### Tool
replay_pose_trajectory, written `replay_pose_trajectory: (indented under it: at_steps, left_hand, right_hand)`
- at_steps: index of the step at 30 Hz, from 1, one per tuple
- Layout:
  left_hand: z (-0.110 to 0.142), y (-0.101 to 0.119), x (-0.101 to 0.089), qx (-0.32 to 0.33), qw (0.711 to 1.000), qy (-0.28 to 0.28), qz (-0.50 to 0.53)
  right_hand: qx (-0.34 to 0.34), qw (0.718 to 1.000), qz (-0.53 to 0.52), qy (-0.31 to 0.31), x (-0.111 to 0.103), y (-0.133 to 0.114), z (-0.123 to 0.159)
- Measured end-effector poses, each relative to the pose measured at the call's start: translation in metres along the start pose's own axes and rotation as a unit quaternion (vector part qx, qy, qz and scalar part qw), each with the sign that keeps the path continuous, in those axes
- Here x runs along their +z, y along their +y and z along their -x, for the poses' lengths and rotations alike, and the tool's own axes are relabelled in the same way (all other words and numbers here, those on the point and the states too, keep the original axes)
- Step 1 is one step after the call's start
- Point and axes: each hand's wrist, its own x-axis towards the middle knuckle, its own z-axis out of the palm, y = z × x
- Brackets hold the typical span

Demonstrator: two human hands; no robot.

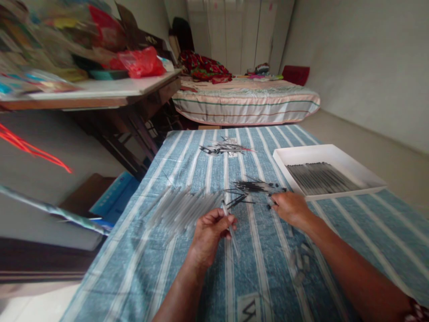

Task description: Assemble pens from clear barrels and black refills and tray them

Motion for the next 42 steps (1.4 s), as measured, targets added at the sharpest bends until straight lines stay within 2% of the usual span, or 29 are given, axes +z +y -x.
replay_pose_trajectory:
  at_steps: [6, 9, 11, 14, 18, 21, 23, 28, 30, 36, 42]
  left_hand:
    - [-0.002, -0.002, -0.002, -0.003, 0.999, 0.002, 0.033]
    - [-0.003, -0.002, -0.003, 0.007, 0.998, 0.007, 0.06]
    - [-0.003, -0.002, -0.003, 0.014, 0.997, 0.015, 0.078]
    - [-0.002, -0.001, -0.002, 0.024, 0.994, 0.025, 0.101]
    - [-0.002, -0.002, -0.001, 0.034, 0.992, 0.02, 0.124]
    - [-0.001, -0.002, -0.002, 0.037, 0.99, 0.013, 0.135]
    - [-0.001, -0.002, -0.002, 0.037, 0.989, 0.012, 0.139]
    - [-0.001, -0.002, -0.002, 0.041, 0.988, 0.011, 0.152]
    - [0.0, -0.002, -0.002, 0.042, 0.987, 0.014, 0.154]
    - [-0.001, -0.002, -0.002, 0.044, 0.985, 0.018, 0.166]
    - [-0.001, -0.001, -0.002, 0.05, 0.984, 0.027, 0.168]
  right_hand:
    - [-0.015, 0.999, -0.043, 0.026, 0.001, 0.002, 0.003]
    - [-0.036, 0.988, -0.136, 0.064, 0.004, 0.004, 0.011]
    - [-0.068, 0.968, -0.222, 0.092, 0.007, 0.003, 0.019]
    - [-0.099, 0.912, -0.388, 0.087, 0.012, -0.004, 0.032]
    - [-0.076, 0.799, -0.597, -0.014, 0.018, -0.02, 0.045]
    - [-0.066, 0.723, -0.686, -0.041, 0.02, -0.03, 0.051]
    - [-0.076, 0.693, -0.715, -0.048, 0.021, -0.035, 0.054]
    - [-0.07, 0.642, -0.758, -0.087, 0.023, -0.045, 0.061]
    - [-0.064, 0.627, -0.772, -0.082, 0.026, -0.048, 0.062]
    - [-0.046, 0.594, -0.803, -0.016, 0.034, -0.056, 0.066]
    - [-0.049, 0.604, -0.795, -0.014, 0.037, -0.058, 0.069]
